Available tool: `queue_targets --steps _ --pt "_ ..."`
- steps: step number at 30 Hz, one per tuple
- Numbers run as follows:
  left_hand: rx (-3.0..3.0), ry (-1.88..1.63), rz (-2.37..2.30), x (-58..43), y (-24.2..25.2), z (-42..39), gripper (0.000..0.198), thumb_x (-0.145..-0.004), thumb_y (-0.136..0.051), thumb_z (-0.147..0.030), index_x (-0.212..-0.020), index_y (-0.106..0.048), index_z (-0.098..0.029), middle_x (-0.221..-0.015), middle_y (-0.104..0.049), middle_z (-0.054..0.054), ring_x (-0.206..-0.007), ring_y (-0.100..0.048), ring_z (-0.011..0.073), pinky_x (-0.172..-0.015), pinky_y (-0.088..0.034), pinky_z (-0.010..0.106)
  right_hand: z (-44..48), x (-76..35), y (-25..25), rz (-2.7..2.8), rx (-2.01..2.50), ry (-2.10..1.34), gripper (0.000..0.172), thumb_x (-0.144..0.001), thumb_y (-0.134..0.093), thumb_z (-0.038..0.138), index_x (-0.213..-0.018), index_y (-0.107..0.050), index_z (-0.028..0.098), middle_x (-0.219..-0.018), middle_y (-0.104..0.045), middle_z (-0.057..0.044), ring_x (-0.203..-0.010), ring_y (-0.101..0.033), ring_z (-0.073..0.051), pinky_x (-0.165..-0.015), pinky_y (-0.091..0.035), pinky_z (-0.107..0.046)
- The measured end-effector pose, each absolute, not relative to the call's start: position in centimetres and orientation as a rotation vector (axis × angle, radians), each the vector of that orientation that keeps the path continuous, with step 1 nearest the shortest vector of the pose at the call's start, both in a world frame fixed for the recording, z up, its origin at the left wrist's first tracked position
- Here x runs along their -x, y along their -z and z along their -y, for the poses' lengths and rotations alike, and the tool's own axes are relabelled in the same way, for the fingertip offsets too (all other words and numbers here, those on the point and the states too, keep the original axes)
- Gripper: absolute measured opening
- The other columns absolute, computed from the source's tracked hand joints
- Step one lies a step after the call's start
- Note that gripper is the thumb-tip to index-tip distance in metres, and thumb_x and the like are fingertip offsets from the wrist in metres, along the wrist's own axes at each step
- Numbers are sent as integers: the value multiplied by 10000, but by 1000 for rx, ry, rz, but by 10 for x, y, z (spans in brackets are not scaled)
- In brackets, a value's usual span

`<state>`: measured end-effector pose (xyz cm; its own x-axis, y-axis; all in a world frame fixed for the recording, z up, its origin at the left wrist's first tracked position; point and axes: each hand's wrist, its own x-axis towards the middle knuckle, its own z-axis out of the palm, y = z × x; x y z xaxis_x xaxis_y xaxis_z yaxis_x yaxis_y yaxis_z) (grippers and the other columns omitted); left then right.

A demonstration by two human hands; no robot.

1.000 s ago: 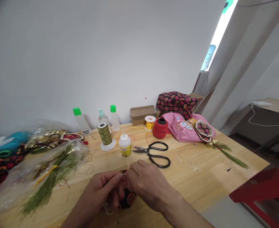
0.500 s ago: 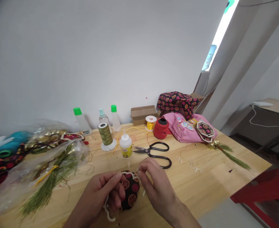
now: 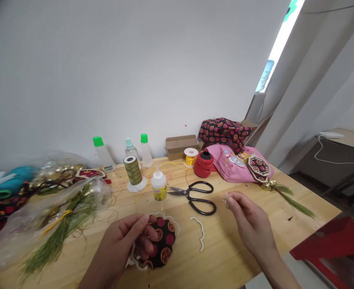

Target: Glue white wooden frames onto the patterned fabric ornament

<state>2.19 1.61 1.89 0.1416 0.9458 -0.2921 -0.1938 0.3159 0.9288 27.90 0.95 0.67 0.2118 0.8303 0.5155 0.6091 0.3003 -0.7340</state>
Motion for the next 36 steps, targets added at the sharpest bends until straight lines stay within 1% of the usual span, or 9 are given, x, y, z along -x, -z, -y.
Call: queue_targets --steps 1,4,8,12,16,21,26,32,36 --pt "-885 -999 -1097 -24 -19 -15 334 -637 -663 -447 -667 -628 -117 -500 -655 13 -364 -556 81 -350 -419 149 -14 -292 -3 1666 1441 -66 111 -794 -495 234 -723 -575 205 -647 -592 -26 -615 -575 -173 -565 -476 -268" --pt "-900 -985 -1108 -28 -17 -13 348 -625 -670 -462 -680 -639 -120 -486 -651 6 -362 -557 85 -355 -431 153 -25 -320 11 2041 1479 356 261 -784 -367 136 -744 -622 175 -654 -666 -75 -591 -619 -201 -524 -495 -294" --pt "-922 -981 -1115 -27 -13 -15 356 -623 -672 -473 -682 -645 -123 -498 -659 9 -372 -563 86 -364 -437 151 -26 -325 14 2075 1659 599 334 -796 -323 131 -816 -657 146 -737 -704 -106 -655 -656 -236 -504 -508 -321" --pt "-935 -955 -1103 -26 -12 -16 356 -624 -672 -477 -660 -642 -124 -468 -646 3 -373 -563 89 -369 -442 152 -18 -300 -1 1994 1752 450 286 -825 -386 227 -865 -659 153 -766 -694 -101 -670 -649 -241 -491 -497 -323" --pt "-939 -981 -1121 -30 -13 -14 334 -649 -654 -453 -682 -648 -121 -480 -649 4 -355 -547 78 -364 -430 148 -14 -251 -17 2026 1460 -192 231 -841 -487 289 -987 -629 180 -839 -674 -69 -741 -624 -174 -632 -502 -275" --pt "-976 -967 -1102 -29 -12 -13 328 -665 -640 -446 -711 -649 -121 -498 -651 8 -364 -557 87 -377 -438 161 -19 -205 -23 2053 1168 -558 131 -815 -569 265 -839 -682 203 -732 -659 -23 -661 -587 -133 -592 -453 -236" --pt "-1007 -909 -1052 -24 -10 -15 313 -665 -647 -435 -726 -652 -127 -530 -647 4 -413 -576 97 -388 -438 167 -24 -198 -20 2189 1055 -478 153 -824 -537 203 -758 -673 180 -666 -627 -24 -619 -556 -127 -557 -420 -232" --pt "-1138 -673 -1028 -25 -7 -18 358 -732 -570 -458 -618 -627 -124 -509 -640 20 -404 -537 77 -409 -419 164 -25 -189 -12 2441 941 64 221 -796 -502 121 -594 -571 178 -572 -571 -2 -544 -461 -129 -496 -343 -251" --pt "-1111 -655 -1020 -26 -9 -19 418 -708 -572 -512 -557 -609 -124 -483 -636 24 -392 -524 70 -404 -404 155 -22 -183 -16 2581 915 285 208 -796 -535 109 -596 -546 165 -591 -544 1 -547 -419 -132 -474 -299 -271"
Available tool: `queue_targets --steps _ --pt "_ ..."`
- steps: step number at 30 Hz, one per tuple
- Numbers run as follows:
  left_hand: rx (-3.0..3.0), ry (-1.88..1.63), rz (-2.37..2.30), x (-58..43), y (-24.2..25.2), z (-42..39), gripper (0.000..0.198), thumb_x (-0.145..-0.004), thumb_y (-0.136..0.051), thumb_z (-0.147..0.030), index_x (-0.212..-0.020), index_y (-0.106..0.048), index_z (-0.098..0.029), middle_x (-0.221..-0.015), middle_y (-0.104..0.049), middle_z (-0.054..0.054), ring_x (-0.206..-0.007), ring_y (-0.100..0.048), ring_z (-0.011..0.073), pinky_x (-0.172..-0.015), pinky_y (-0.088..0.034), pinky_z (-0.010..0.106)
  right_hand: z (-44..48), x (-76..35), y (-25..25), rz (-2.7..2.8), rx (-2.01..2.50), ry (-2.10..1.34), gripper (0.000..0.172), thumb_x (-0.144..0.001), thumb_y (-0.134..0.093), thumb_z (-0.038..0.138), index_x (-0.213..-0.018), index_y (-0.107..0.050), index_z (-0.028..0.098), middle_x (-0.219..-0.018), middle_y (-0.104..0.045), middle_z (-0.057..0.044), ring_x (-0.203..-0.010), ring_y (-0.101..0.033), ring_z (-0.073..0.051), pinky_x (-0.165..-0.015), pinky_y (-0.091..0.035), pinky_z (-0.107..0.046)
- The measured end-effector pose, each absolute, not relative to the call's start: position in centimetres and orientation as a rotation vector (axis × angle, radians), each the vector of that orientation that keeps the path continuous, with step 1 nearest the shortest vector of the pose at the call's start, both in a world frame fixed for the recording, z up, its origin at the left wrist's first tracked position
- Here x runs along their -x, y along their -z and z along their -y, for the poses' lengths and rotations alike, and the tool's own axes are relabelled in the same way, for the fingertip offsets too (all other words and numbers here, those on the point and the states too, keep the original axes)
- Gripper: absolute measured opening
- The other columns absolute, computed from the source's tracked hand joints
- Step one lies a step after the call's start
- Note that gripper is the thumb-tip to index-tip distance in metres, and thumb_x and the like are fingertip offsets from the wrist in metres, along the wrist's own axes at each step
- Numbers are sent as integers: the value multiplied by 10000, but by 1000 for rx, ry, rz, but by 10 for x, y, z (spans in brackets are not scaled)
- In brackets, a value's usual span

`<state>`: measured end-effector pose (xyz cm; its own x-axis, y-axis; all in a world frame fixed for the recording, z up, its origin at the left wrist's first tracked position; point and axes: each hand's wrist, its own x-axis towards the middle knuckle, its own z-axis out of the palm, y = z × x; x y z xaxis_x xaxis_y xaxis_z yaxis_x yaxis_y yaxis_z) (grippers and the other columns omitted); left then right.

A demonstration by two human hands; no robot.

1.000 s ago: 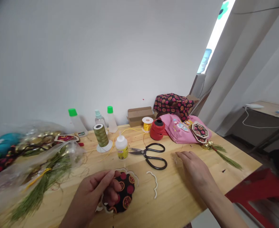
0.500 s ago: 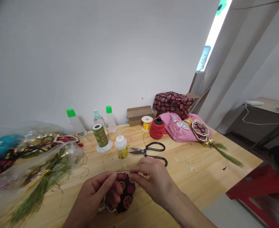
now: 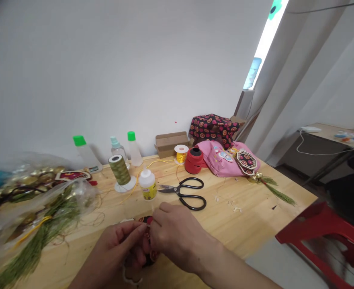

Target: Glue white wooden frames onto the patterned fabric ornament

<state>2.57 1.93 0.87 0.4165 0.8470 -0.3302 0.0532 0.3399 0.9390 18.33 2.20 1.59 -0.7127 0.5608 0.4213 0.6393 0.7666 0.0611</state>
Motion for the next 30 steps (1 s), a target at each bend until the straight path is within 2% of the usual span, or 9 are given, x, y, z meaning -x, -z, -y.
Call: queue_targets --steps 5,10,13,16,20,23,27,30 --pt "-1063 -663 -1045 -26 -10 -19 436 -642 -614 -551 -523 -595 -132 -421 -595 1 -367 -508 72 -386 -382 157 -17 -180 -23 2625 897 336 164 -774 -578 128 -612 -566 148 -599 -546 -12 -557 -431 -145 -442 -280 -281" --pt "-1044 -670 -1017 -26 -9 -17 409 -661 -616 -519 -542 -613 -128 -456 -612 9 -373 -514 74 -393 -391 167 -21 -182 -14 2450 940 263 242 -790 -498 88 -566 -546 166 -550 -541 -4 -524 -439 -133 -452 -302 -265" --pt "-1006 -693 -1015 -25 -9 -17 377 -647 -638 -498 -560 -607 -133 -486 -632 13 -375 -530 80 -393 -395 172 -23 -185 -10 2241 982 -24 241 -791 -460 99 -594 -579 171 -556 -578 -12 -531 -495 -124 -489 -368 -237" --pt "-1003 -688 -1022 -24 -9 -18 371 -648 -638 -493 -553 -599 -136 -468 -622 8 -373 -537 86 -391 -394 175 -23 -191 -12 2161 964 -375 199 -829 -467 140 -720 -631 170 -668 -636 -31 -623 -558 -124 -580 -432 -228" --pt "-994 -686 -1040 -24 -9 -19 376 -622 -647 -506 -556 -591 -140 -454 -616 4 -368 -538 90 -381 -388 175 -24 -199 -17 2194 961 -570 180 -868 -484 211 -826 -656 176 -744 -658 -37 -697 -577 -131 -640 -445 -241" --pt "-998 -690 -1054 -26 -9 -18 365 -618 -650 -502 -588 -596 -142 -472 -628 4 -363 -537 88 -371 -381 171 -25 -197 -21 2275 944 -433 147 -842 -536 245 -796 -656 173 -719 -661 -35 -676 -561 -144 -623 -432 -255" --pt "-1019 -684 -1052 -28 -9 -17 360 -656 -628 -485 -569 -600 -137 -440 -605 -6 -352 -517 74 -374 -379 162 -23 -184 -20 2411 940 -13 304 -859 -434 156 -596 -583 179 -582 -595 -27 -566 -488 -149 -514 -373 -267" --pt "-1029 -689 -1034 -26 -9 -17 378 -658 -625 -495 -545 -597 -136 -433 -601 -2 -347 -514 78 -376 -386 169 -22 -177 -13 2307 1021 202 319 -850 -402 120 -576 -550 186 -544 -562 -23 -537 -478 -154 -486 -365 -268"
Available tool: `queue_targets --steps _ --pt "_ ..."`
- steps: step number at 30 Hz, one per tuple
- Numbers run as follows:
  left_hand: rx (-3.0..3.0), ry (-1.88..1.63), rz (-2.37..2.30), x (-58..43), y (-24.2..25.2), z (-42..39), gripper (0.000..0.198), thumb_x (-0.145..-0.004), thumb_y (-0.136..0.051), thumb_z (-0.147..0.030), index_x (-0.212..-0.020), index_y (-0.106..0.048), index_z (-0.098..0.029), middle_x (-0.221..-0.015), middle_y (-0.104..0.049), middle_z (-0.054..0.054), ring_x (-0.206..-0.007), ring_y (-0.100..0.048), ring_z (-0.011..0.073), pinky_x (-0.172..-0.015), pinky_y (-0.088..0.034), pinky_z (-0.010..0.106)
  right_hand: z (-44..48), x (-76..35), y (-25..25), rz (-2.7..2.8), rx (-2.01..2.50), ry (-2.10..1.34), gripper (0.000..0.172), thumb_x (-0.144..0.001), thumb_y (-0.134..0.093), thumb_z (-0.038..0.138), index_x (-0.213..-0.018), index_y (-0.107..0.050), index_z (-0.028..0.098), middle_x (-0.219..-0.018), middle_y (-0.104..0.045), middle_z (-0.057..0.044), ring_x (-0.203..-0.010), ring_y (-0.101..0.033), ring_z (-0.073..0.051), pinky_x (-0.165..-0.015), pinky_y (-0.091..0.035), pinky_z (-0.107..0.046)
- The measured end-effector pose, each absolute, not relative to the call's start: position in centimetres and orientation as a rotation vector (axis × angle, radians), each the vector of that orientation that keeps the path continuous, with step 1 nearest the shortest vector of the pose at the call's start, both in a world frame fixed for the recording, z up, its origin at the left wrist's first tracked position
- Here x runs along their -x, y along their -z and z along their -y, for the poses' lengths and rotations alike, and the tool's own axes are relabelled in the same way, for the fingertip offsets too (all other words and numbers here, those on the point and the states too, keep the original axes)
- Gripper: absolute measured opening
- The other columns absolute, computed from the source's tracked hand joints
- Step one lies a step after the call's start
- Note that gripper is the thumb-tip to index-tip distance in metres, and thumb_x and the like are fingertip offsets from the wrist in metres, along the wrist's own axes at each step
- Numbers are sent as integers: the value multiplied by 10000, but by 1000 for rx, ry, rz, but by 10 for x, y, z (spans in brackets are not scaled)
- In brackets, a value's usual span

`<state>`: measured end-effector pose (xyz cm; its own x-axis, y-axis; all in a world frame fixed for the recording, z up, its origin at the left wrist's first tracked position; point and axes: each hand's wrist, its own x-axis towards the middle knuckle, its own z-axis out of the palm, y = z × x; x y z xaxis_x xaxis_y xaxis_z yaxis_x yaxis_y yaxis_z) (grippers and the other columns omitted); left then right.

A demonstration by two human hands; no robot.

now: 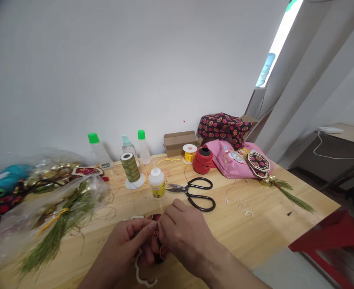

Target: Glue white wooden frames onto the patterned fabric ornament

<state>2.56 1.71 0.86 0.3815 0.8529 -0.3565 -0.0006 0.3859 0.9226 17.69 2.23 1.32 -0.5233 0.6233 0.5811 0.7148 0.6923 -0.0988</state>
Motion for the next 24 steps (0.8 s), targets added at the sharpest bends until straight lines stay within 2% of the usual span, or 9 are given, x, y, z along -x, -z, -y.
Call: queue_targets --steps 5,9,11,12,14,16,18,21,24 --pt "-950 -735 -1043 -19 -8 -18 375 -634 -654 -496 -540 -604 -136 -426 -600 -9 -342 -509 67 -363 -381 155 -31 -215 -6 1937 1350 30 211 -848 -457 215 -724 -625 184 -675 -671 -47 -609 -600 -161 -541 -464 -258" --pt "-928 -758 -1049 -19 -9 -20 365 -635 -662 -479 -533 -614 -132 -426 -606 -5 -347 -514 65 -366 -390 152 -33 -279 -1 1851 1542 23 232 -803 -508 343 -729 -675 199 -680 -700 -53 -582 -629 -185 -510 -489 -285" --pt "-953 -760 -1060 -21 -10 -21 376 -648 -652 -476 -512 -609 -128 -411 -599 -1 -343 -510 65 -371 -395 155 -31 -301 1 1845 1648 110 254 -761 -528 377 -675 -682 195 -649 -695 -67 -505 -607 -189 -453 -476 -300" --pt "-968 -770 -1071 -21 -10 -21 375 -653 -648 -473 -512 -610 -128 -410 -598 -2 -340 -507 64 -373 -399 157 -30 -306 1 1837 1669 96 251 -748 -538 379 -719 -694 185 -692 -702 -82 -469 -593 -180 -433 -474 -302" --pt "-1005 -785 -1094 -23 -10 -21 371 -665 -638 -468 -520 -613 -127 -411 -595 -3 -340 -503 66 -378 -409 163 -26 -300 -1 1819 1633 -31 250 -747 -555 358 -818 -699 167 -787 -704 -103 -485 -600 -171 -444 -492 -302" --pt "-1040 -799 -1118 -24 -10 -20 372 -682 -620 -466 -523 -611 -130 -406 -587 -6 -341 -500 70 -382 -418 170 -22 -276 -6 1827 1497 -235 208 -791 -537 309 -816 -699 182 -816 -700 -94 -673 -643 -193 -512 -514 -277" --pt "-1074 -797 -1122 -25 -10 -20 367 -687 -617 -463 -527 -611 -132 -404 -579 -9 -344 -502 74 -381 -419 171 -19 -245 -11 1905 1315 -389 168 -805 -549 263 -817 -701 192 -794 -692 -71 -695 -634 -172 -561 -512 -262" --pt "-1122 -805 -1114 -26 -10 -18 355 -687 -622 -450 -530 -610 -131 -412 -572 -17 -350 -508 69 -377 -410 156 -19 -207 -14 2050 1114 -336 135 -809 -569 214 -811 -701 191 -745 -665 -50 -673 -597 -154 -597 -477 -269" --pt "-1120 -833 -1116 -25 -10 -17 342 -696 -615 -449 -566 -618 -132 -416 -566 -27 -343 -500 62 -365 -396 145 -23 -193 -12 2152 1038 -198 177 -840 -527 193 -773 -690 176 -705 -645 -41 -641 -563 -144 -577 -438 -262"
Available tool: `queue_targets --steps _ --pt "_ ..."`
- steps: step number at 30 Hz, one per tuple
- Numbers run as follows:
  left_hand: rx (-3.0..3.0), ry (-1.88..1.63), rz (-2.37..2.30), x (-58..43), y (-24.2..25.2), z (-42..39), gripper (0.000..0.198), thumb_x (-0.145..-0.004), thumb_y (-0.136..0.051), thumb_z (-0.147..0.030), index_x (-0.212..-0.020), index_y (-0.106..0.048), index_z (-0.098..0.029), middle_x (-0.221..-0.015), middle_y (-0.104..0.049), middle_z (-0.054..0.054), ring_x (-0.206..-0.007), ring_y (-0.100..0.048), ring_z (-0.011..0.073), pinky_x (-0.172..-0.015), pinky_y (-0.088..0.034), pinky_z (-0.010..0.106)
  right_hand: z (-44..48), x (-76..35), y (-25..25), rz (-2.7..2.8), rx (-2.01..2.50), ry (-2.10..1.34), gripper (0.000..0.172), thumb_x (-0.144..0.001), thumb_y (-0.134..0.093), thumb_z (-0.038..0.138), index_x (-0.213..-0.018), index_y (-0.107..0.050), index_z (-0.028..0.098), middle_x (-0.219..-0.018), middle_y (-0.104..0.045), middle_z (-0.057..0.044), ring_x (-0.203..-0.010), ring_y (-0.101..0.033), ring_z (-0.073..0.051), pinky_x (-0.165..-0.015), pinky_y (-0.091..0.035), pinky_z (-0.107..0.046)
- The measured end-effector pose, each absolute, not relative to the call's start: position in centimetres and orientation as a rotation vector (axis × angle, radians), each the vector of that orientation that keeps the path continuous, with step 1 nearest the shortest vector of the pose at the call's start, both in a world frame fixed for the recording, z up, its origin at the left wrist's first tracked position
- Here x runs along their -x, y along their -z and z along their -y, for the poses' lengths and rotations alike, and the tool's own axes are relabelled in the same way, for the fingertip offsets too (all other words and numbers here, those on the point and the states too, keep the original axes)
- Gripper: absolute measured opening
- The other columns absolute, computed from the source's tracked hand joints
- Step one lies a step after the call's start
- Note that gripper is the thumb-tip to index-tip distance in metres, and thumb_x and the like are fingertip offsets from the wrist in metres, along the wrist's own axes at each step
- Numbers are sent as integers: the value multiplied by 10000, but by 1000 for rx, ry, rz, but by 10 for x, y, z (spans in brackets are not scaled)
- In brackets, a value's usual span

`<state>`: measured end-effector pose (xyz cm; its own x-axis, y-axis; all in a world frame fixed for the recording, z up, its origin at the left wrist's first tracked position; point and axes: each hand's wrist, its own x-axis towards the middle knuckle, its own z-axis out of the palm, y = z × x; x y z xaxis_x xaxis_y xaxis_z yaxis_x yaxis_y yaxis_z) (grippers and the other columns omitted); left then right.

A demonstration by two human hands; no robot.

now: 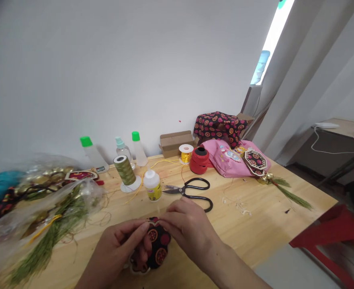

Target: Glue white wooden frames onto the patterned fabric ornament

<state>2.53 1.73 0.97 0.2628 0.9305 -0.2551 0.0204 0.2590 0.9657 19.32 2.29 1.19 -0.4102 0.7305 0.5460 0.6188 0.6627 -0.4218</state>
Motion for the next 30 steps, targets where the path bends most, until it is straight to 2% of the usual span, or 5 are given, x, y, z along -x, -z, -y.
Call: queue_targets --steps 5,13,19,25,30 --pt "-1125 -796 -1077 -24 -8 -19 345 -688 -615 -469 -655 -640 -126 -459 -592 -20 -366 -518 71 -383 -416 158 -28 -193 -11 2265 947 -54 252 -880 -449 194 -745 -657 145 -654 -627 -49 -605 -525 -142 -536 -408 -247" --pt "-1214 -704 -1036 -25 -8 -18 337 -795 -517 -390 -585 -599 -141 -447 -592 -24 -393 -525 59 -407 -410 136 -28 -185 -7 2386 871 87 260 -818 -466 115 -581 -559 169 -567 -558 -1 -524 -431 -124 -476 -347 -241" --pt "-1217 -750 -1033 -25 -6 -19 327 -799 -508 -394 -600 -584 -147 -436 -590 -31 -377 -530 61 -403 -418 138 -31 -177 4 2183 889 178 286 -777 -436 77 -534 -550 174 -513 -536 -7 -501 -427 -125 -466 -350 -234" --pt "-1221 -744 -1056 -26 -6 -18 334 -791 -513 -396 -570 -569 -152 -423 -582 -31 -386 -539 68 -407 -422 140 -30 -173 6 2045 910 65 223 -706 -465 39 -565 -591 158 -528 -593 -23 -502 -499 -124 -481 -394 -227" --pt "-1223 -732 -1090 -23 -4 -19 344 -778 -521 -417 -572 -582 -148 -425 -586 -21 -374 -534 72 -399 -418 149 -30 -179 4 2004 1009 -345 184 -730 -513 75 -612 -634 148 -580 -605 -26 -533 -533 -115 -496 -415 -208"
